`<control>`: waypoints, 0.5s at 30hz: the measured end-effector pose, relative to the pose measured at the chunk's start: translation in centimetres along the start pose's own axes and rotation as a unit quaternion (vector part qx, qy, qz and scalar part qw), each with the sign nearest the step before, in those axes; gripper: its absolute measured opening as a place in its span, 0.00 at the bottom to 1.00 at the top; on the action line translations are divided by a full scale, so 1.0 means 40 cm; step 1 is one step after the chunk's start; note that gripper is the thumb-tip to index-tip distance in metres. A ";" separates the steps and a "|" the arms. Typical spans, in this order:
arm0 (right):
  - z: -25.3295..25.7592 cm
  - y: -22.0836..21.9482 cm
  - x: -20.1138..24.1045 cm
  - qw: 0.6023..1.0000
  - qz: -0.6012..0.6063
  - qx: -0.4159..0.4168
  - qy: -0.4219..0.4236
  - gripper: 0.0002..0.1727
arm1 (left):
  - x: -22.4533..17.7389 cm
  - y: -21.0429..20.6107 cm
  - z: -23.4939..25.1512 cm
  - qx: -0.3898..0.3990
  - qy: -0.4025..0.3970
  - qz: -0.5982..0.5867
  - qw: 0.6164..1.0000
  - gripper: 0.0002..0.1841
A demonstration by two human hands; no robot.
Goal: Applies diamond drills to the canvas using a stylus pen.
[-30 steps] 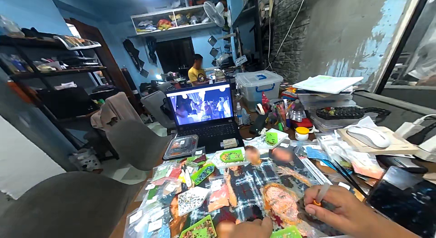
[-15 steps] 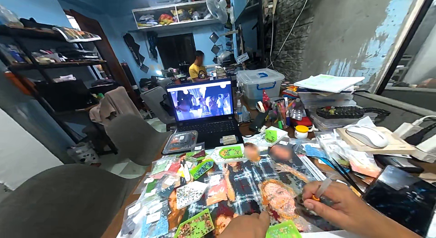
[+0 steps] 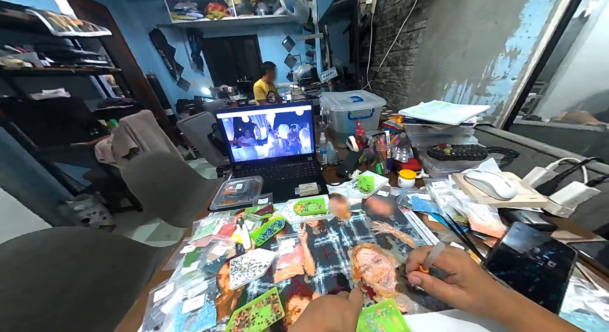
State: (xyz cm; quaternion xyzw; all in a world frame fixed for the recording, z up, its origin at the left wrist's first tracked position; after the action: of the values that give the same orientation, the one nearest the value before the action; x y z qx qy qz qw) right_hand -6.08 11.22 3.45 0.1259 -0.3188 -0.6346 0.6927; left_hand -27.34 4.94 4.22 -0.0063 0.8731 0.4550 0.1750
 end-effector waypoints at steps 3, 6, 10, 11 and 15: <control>0.001 0.000 0.000 1.000 0.000 0.001 0.001 0.14 | 0.000 -0.001 0.000 -0.003 -0.002 0.003 1.000 0.33; 0.001 -0.001 0.000 1.000 -0.004 0.003 -0.001 0.14 | 0.002 -0.003 -0.001 -0.011 -0.011 -0.002 1.000 0.33; 0.000 0.000 0.000 1.000 -0.007 0.002 0.001 0.14 | 0.002 -0.003 0.000 -0.011 -0.010 -0.001 1.000 0.33; -0.001 0.000 0.000 1.000 -0.006 0.003 0.001 0.14 | 0.002 -0.002 0.000 -0.008 -0.009 0.000 1.000 0.33; 0.000 0.000 0.000 1.000 -0.008 0.004 0.001 0.14 | 0.000 0.000 -0.001 0.000 0.001 0.002 1.000 0.34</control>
State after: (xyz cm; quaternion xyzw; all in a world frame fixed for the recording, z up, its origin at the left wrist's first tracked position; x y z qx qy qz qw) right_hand -6.10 11.21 3.45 0.1319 -0.3193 -0.6389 0.6874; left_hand -27.33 4.92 4.26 -0.0052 0.8733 0.4554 0.1731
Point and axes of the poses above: each hand's wrist, its own z-axis towards the middle knuckle, its own y-axis out of the back of the hand, x = y × z, the point moved 5 cm from there along z, towards the middle knuckle, and after that the axes turned 13 degrees about y, right-handed, at the moved point
